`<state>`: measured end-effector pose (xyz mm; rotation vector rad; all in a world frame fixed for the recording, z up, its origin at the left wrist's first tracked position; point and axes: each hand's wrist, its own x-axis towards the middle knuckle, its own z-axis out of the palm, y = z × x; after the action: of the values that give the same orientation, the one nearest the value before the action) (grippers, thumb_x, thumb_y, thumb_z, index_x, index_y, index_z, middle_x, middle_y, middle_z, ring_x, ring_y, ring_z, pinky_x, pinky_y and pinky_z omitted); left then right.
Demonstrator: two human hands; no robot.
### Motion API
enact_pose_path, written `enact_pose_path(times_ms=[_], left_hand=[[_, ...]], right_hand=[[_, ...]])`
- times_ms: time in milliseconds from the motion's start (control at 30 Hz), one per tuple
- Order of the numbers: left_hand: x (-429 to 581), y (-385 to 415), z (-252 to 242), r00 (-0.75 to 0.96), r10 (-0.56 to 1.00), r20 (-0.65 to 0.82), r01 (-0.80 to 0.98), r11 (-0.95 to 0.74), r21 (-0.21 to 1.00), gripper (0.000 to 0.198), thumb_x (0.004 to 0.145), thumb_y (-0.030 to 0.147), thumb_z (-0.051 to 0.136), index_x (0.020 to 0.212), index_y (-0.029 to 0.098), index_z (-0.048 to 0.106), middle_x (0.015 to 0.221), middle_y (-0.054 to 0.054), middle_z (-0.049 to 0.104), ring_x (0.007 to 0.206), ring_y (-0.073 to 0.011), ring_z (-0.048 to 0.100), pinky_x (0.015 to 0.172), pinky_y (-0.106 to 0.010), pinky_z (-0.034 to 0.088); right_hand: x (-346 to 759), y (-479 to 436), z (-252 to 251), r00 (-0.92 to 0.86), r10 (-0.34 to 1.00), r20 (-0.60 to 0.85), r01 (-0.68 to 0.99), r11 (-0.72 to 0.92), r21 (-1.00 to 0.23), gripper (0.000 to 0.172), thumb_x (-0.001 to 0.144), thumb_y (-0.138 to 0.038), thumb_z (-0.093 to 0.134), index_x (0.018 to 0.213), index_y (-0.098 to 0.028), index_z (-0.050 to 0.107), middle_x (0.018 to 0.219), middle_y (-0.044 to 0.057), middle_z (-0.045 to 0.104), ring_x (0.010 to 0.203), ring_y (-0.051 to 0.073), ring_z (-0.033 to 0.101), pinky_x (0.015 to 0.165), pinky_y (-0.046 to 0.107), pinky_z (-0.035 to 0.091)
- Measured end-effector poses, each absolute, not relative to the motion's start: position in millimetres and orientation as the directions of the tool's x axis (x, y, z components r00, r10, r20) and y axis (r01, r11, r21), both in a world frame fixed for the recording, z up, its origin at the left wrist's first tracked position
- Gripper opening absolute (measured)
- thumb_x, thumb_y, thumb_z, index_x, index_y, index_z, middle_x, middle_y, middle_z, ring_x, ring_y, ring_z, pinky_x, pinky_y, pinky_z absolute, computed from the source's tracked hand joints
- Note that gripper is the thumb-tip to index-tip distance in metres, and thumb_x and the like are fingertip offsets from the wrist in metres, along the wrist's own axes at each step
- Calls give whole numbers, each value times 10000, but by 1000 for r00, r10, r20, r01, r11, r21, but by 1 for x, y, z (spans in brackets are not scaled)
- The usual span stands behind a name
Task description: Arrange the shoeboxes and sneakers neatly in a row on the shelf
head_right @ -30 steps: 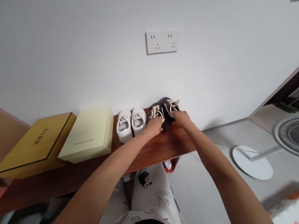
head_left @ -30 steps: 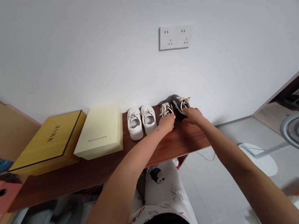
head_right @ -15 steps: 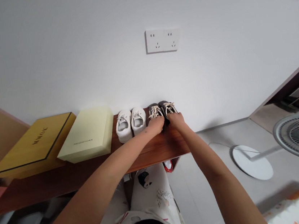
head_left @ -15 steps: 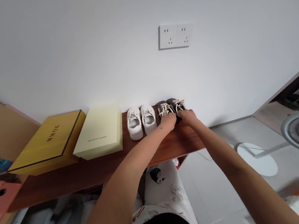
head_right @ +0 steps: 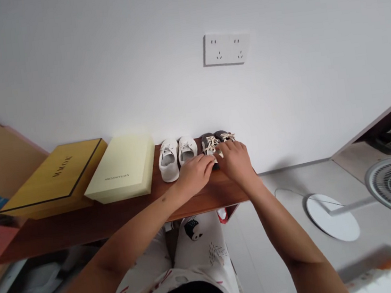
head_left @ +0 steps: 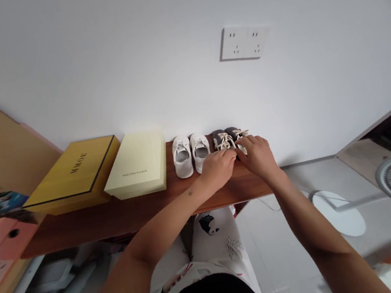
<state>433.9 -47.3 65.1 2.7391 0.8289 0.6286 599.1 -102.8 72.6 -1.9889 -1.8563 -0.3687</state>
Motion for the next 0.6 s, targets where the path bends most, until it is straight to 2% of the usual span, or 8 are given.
enact_pose_path(times_ms=[100,200,300,400,467,533,600], left_hand=[[375,-71,46,711,640,291,513,-755,408,284,994,292,376,1040,232,650,986,-76,690,915,-201,639,859,-330,457],[311,-95,12,652,737,178,585,-638,501,222,957,332,454,862,249,637,869,-51,693,794,-188,636,761,-306,446],[248,-108,-17,527,848,61,669,-458,586,264,911,388,512,693,246,565,648,-8,602,632,-172,582,628,-276,398],[187,-100,-32,281,958,60,678,-242,694,366,873,430,537,578,221,477,528,17,472,538,-149,486,566,-255,352],[146,-81,-33,5,997,72,543,-63,837,342,873,434,523,612,214,490,542,27,454,530,-134,448,560,-241,366],[107,-54,-29,-311,950,-14,220,87,972,238,874,408,522,733,215,522,609,38,466,547,-118,446,581,-229,412],[71,-26,-21,-493,847,-200,-142,148,979,171,860,371,567,827,219,497,700,41,475,588,-99,473,629,-228,460]], right_hand=[[563,-130,60,29,909,416,971,73,-227,245,946,-358,514,1058,-192,655,1022,135,665,967,285,563,884,390,383],[522,-153,31,-33,951,308,868,180,-462,180,925,-337,553,999,-206,651,981,102,682,918,250,604,858,373,430],[476,-169,-4,-86,984,154,630,173,-757,133,903,-325,588,972,-223,637,943,59,688,852,198,639,807,333,483],[426,-171,-32,-156,987,29,342,82,-936,164,860,-360,652,960,-232,633,917,28,680,834,167,639,792,312,501],[389,-158,-45,-146,989,-18,117,-1,-993,280,798,-421,718,982,-234,621,930,20,669,849,157,627,805,309,504],[351,-134,-50,-70,991,-112,-139,-120,-983,418,726,-484,767,1018,-241,591,935,17,653,840,152,623,789,306,516],[313,-100,-50,12,966,-260,-363,-238,-901,463,713,-537,751,1019,-250,555,910,17,637,817,153,633,752,305,533]])
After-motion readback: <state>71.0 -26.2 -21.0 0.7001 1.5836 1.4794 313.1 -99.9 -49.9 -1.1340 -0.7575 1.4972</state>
